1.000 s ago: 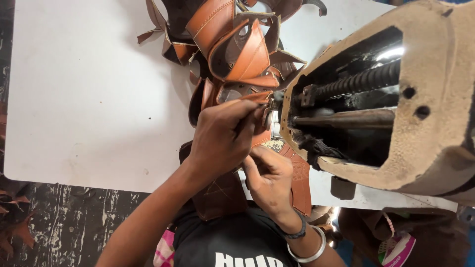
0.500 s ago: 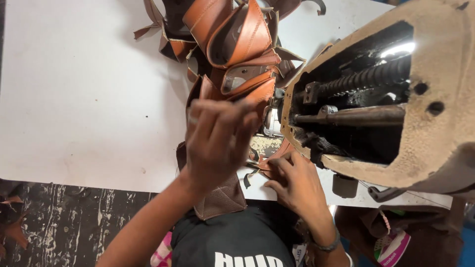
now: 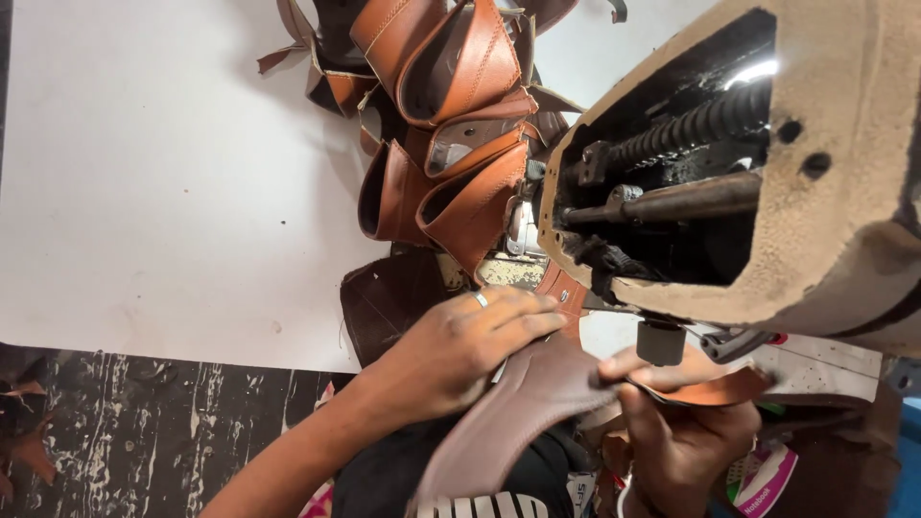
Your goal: Stitching leather components of shoes using an industrial sewing machine.
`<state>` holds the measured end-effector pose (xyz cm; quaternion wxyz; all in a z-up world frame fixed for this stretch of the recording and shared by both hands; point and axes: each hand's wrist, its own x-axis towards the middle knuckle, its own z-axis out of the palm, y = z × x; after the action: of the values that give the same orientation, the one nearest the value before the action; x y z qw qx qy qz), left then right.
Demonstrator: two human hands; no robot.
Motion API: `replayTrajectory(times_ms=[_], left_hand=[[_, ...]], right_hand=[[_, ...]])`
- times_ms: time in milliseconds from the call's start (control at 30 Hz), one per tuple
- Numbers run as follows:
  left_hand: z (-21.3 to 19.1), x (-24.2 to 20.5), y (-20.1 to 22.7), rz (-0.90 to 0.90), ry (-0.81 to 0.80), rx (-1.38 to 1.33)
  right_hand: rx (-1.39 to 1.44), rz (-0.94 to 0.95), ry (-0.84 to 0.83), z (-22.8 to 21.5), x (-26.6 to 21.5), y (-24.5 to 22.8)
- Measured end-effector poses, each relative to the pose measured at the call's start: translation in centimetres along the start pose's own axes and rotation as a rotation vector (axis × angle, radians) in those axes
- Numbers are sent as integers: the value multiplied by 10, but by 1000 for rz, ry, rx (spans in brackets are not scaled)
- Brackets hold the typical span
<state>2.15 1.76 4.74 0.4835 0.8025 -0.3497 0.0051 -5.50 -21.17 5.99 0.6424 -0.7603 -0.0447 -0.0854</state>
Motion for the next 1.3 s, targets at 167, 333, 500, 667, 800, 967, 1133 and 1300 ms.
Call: replayTrajectory(times_ms=[167, 333, 500, 667, 800, 967, 1133, 1300], left_hand=[[35, -9, -7, -52, 138, -85], [13, -2, -13, -446, 436, -469], [-1, 15, -32, -829, 449, -795], [-4, 28, -47, -756, 401, -518], [-9, 36, -44, -674, 400, -537], [-7, 41, -50, -505, 425, -366], [-17, 61, -48, -517, 455, -447], [-26, 83, -62, -632, 418, -262]], right_hand=[[219, -145, 148, 28, 26, -25], [-267, -83, -14, 48, 45, -3], [-16, 158, -36, 68, 42, 33], [-82, 65, 36, 73, 52, 43], [-74, 53, 40, 77, 53, 42], [-28, 53, 53, 78, 57, 41], [-4, 123, 134, 83, 59, 52], [108, 148, 157, 87, 69, 46]])
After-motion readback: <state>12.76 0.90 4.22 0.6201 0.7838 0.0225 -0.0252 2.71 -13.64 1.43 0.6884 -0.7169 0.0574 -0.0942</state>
